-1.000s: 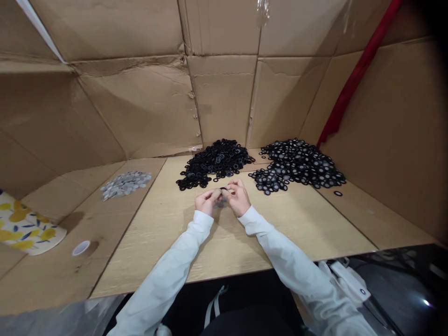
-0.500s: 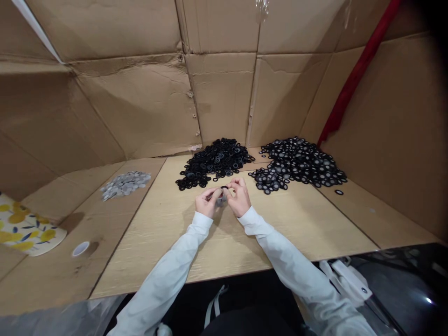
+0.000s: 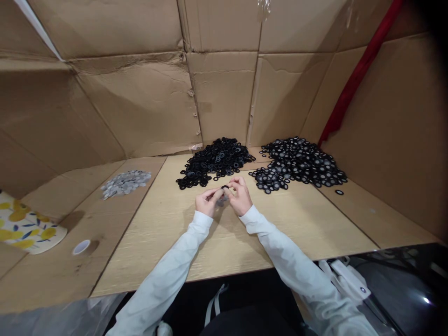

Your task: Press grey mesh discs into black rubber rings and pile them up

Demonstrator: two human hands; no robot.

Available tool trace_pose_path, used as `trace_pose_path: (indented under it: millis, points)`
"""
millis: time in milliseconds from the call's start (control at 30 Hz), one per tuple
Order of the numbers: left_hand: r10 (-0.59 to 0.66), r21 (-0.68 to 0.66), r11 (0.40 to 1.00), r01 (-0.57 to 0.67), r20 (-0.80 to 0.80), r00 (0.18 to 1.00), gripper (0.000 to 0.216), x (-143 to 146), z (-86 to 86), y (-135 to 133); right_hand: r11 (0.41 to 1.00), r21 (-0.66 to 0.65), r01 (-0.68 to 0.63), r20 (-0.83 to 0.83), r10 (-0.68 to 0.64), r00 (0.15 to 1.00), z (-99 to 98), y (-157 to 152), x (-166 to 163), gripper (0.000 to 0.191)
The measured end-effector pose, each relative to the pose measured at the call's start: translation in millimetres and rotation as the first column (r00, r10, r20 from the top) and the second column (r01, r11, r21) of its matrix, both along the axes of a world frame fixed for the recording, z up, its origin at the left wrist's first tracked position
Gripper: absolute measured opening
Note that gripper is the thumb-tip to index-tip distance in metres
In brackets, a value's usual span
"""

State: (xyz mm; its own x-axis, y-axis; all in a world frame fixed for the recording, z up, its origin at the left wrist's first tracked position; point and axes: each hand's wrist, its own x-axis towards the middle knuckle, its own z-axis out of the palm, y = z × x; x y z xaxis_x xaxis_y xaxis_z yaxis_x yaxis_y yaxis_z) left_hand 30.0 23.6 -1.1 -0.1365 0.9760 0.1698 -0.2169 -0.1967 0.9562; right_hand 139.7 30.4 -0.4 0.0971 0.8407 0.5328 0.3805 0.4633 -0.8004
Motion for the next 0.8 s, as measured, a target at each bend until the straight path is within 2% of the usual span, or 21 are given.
trace_pose_path:
  millis: [67,167,300,400,567,667,800]
  points:
    - [-0.018,-0.052,0.998,0.022,0.071,0.997,0.022,0,0.1,1,0.99,-0.073,-0.122,-0.079,0.116,0.99,1.5,2,3,0.009]
    - [-0.03,-0.094,0.995,0.046,0.162,0.986,0.024,0,0.2,2,0.938,-0.163,-0.304,-0.187,0.273,0.944,4.4,7,10,0.014]
    - [-0.039,-0.114,0.992,0.059,0.177,0.983,0.025,-1,-0.3,2,0.886,-0.24,-0.396,-0.272,0.33,0.904,7.5,10,16,0.02]
    - [-0.049,-0.121,0.99,0.07,0.166,0.985,0.026,-2,-2.4,2,0.9,-0.249,-0.356,-0.263,0.291,0.92,8.8,10,17,0.016]
    - [-0.113,-0.105,0.986,0.132,0.173,0.978,0.028,-1,-4.7,2,0.943,-0.262,-0.205,-0.174,0.163,0.971,8.7,8,16,0.01]
    - [-0.132,-0.117,0.98,0.159,0.208,0.969,0.029,0,-3.6,1,0.953,-0.253,-0.17,-0.139,0.138,0.981,6.4,9,16,0.012]
    - [-0.108,-0.118,0.984,0.132,0.188,0.976,0.029,1,-1.2,1,0.967,-0.22,-0.131,-0.048,0.123,0.991,2.7,12,17,0.013]
